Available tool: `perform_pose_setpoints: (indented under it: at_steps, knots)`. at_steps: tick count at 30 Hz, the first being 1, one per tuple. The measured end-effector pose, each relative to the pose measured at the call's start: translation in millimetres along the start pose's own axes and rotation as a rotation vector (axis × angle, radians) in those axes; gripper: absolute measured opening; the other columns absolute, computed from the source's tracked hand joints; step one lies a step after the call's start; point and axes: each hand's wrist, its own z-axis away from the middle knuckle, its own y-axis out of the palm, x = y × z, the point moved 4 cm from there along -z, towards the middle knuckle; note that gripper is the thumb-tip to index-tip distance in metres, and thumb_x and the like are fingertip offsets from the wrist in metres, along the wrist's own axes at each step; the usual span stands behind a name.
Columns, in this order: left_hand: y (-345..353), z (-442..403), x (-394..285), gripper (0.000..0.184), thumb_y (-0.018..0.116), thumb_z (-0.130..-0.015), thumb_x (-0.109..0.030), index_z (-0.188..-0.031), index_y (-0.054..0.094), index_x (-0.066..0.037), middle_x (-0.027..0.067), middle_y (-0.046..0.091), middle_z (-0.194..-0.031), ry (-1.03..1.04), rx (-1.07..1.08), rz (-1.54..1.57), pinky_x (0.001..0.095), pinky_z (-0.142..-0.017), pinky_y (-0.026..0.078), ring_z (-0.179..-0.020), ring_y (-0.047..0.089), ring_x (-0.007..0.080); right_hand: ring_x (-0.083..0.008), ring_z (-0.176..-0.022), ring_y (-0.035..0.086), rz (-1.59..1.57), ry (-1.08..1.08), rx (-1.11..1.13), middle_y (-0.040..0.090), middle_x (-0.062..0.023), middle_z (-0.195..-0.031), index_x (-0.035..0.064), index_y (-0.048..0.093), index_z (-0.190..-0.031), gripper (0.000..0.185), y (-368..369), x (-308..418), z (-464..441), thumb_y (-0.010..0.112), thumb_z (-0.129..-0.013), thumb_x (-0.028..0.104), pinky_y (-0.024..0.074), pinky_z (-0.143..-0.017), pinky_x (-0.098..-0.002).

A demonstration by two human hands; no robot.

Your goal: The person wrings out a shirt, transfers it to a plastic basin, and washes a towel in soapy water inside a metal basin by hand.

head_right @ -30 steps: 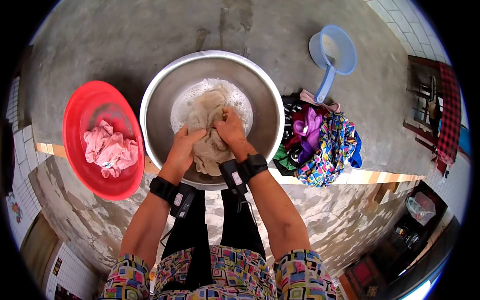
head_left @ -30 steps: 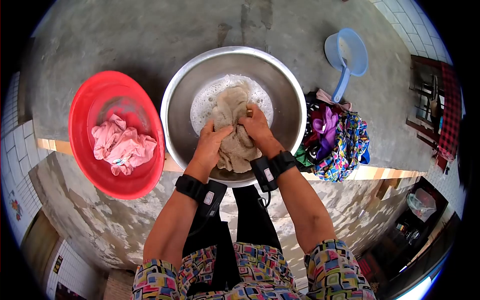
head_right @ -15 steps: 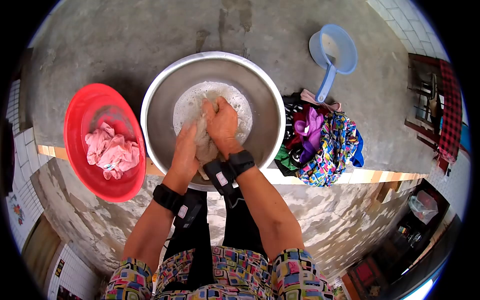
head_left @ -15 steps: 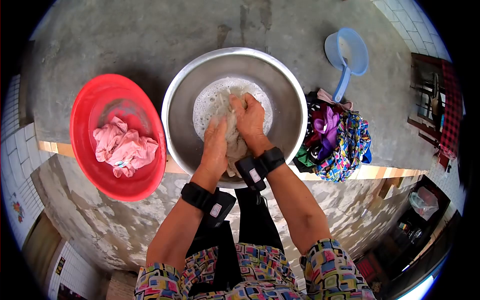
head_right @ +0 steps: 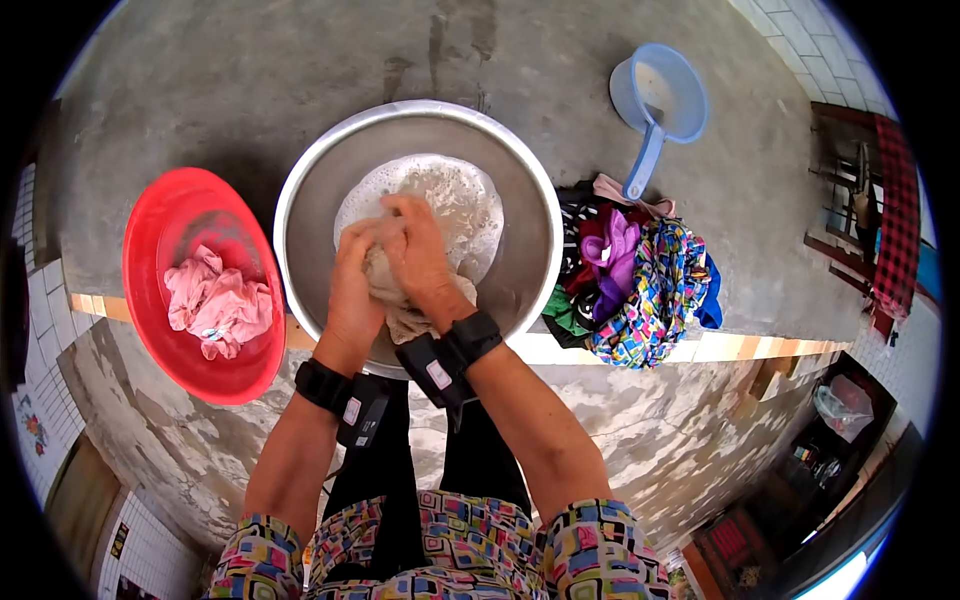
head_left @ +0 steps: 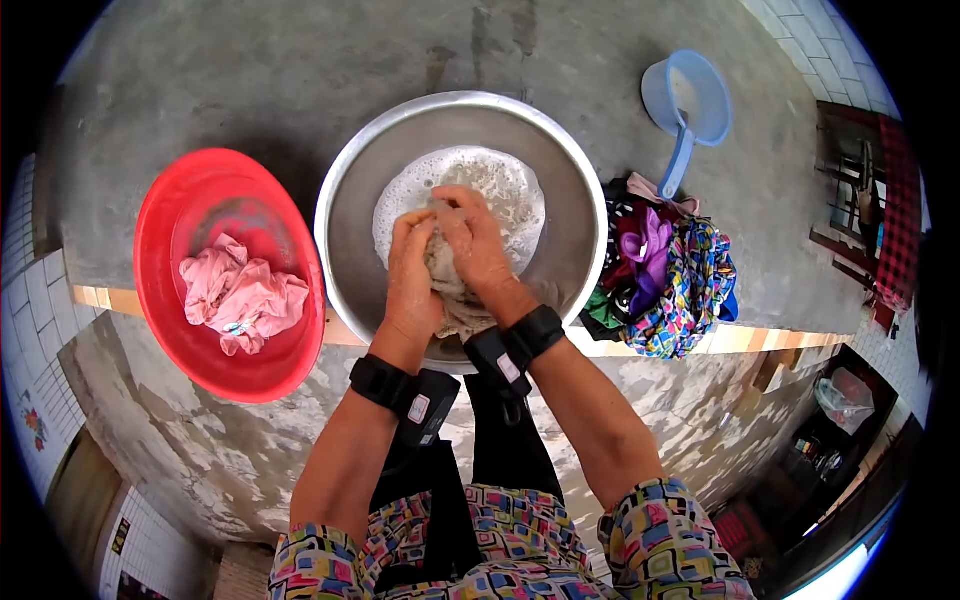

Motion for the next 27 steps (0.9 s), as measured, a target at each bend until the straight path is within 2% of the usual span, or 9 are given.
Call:
perform_pose_setpoints:
  at_steps: [4,5,6,10,12,14,22,25,27]
  knots:
    - [-9,-10,-17,0.031,0.044,-0.091,-0.027,-0.114,0.047,-0.008,0.0059,0.050,-0.109,0.162,0.036,-0.164,0.0294,-0.090,0.038,-0.104,0.047,0.0166,-0.0374,-0.113,0.044,-0.122,-0.148,-0.004,0.047,-0.0228,-0.120,-0.0022,0.051,-0.112,0.037,8,45,38,0.047,-0.085,0.022,0.0333,-0.096,-0.0377]
    - [-8,-8,2,0.042,0.045,-0.090,-0.027,-0.126,0.039,-0.007,0.0086,0.045,-0.119,-0.272,0.072,0.222,0.0302,-0.095,0.035,-0.113,0.042,0.0185,-0.0374,-0.113,0.044,-0.154,-0.011,0.045,0.048,-0.0237,-0.118,-0.0030,0.051,-0.112,0.038,9,33,29,0.045,-0.087,0.024,0.0328,-0.097,-0.0374]
    - [-2,-1,4,0.042,0.045,-0.090,-0.027,-0.126,0.039,-0.007,0.0086,0.045,-0.119,-0.274,0.070,0.213,0.0302,-0.095,0.035,-0.113,0.042,0.0185,-0.0374,-0.113,0.043,-0.187,0.124,0.095,0.049,-0.0246,-0.117,-0.0039,0.050,-0.113,0.039,11,20,17,0.044,-0.088,0.025,0.0323,-0.097,-0.0371]
    - [15,12,-8,0.035,0.045,-0.090,-0.025,-0.120,0.043,-0.007,0.0063,0.050,-0.112,-0.116,0.008,0.118,0.0284,-0.086,0.041,-0.104,0.049,0.0175,-0.0357,-0.114,0.043,-0.163,0.019,0.053,0.048,-0.0247,-0.118,-0.0041,0.048,-0.115,0.043,5,9,-10,0.040,-0.090,0.030,0.0325,-0.097,-0.0370]
    - [1,-9,-12,0.036,0.049,-0.089,-0.032,-0.118,0.043,-0.010,0.0036,0.049,-0.111,0.168,0.306,-0.468,0.0263,-0.084,0.042,-0.103,0.047,0.0124,-0.0357,-0.116,0.042,-0.138,-0.074,0.047,0.047,-0.0243,-0.120,-0.0034,0.045,-0.119,0.045,8,27,11,0.039,-0.090,0.031,0.0307,-0.098,-0.0369]
    - [3,-5,3,0.033,0.050,-0.089,-0.027,-0.117,0.044,-0.010,0.0056,0.051,-0.113,-0.119,0.237,0.094,0.0272,-0.084,0.043,-0.106,0.048,0.0132,-0.0259,-0.123,0.034,-0.231,0.157,0.294,0.040,-0.0176,-0.130,-0.0030,0.036,-0.129,0.053,8,43,14,0.039,-0.092,0.036,0.0247,-0.102,-0.0316]
    - [42,34,-91,0.026,0.053,-0.088,-0.020,-0.109,0.050,-0.005,0.0053,0.055,-0.099,0.032,0.142,0.180,0.0290,-0.082,0.046,-0.095,0.055,0.0146,-0.0286,-0.127,0.030,-0.627,0.177,0.352,0.033,-0.0183,-0.135,-0.0011,0.023,-0.135,0.083,-65,31,22,0.062,-0.076,0.044,0.0236,-0.103,-0.0361]
    - [53,42,-113,0.025,0.051,-0.089,-0.023,-0.107,0.053,-0.006,0.0052,0.057,-0.103,0.063,0.196,0.264,0.0320,-0.085,0.046,-0.097,0.055,0.0164,-0.0346,-0.125,0.029,0.188,-0.101,0.468,0.033,-0.0229,-0.133,-0.0036,0.019,-0.135,0.115,-47,2,52,0.084,-0.049,0.036,0.0203,-0.104,-0.0413]
    - [62,50,-119,0.026,0.051,-0.089,-0.024,-0.107,0.054,-0.006,0.0055,0.058,-0.103,0.022,0.169,0.305,0.0323,-0.085,0.046,-0.097,0.056,0.0165,-0.0362,-0.124,0.030,0.183,-0.095,0.331,0.032,-0.0234,-0.132,-0.0038,0.018,-0.135,0.113,-34,11,49,0.084,-0.050,0.034,0.0198,-0.104,-0.0415]
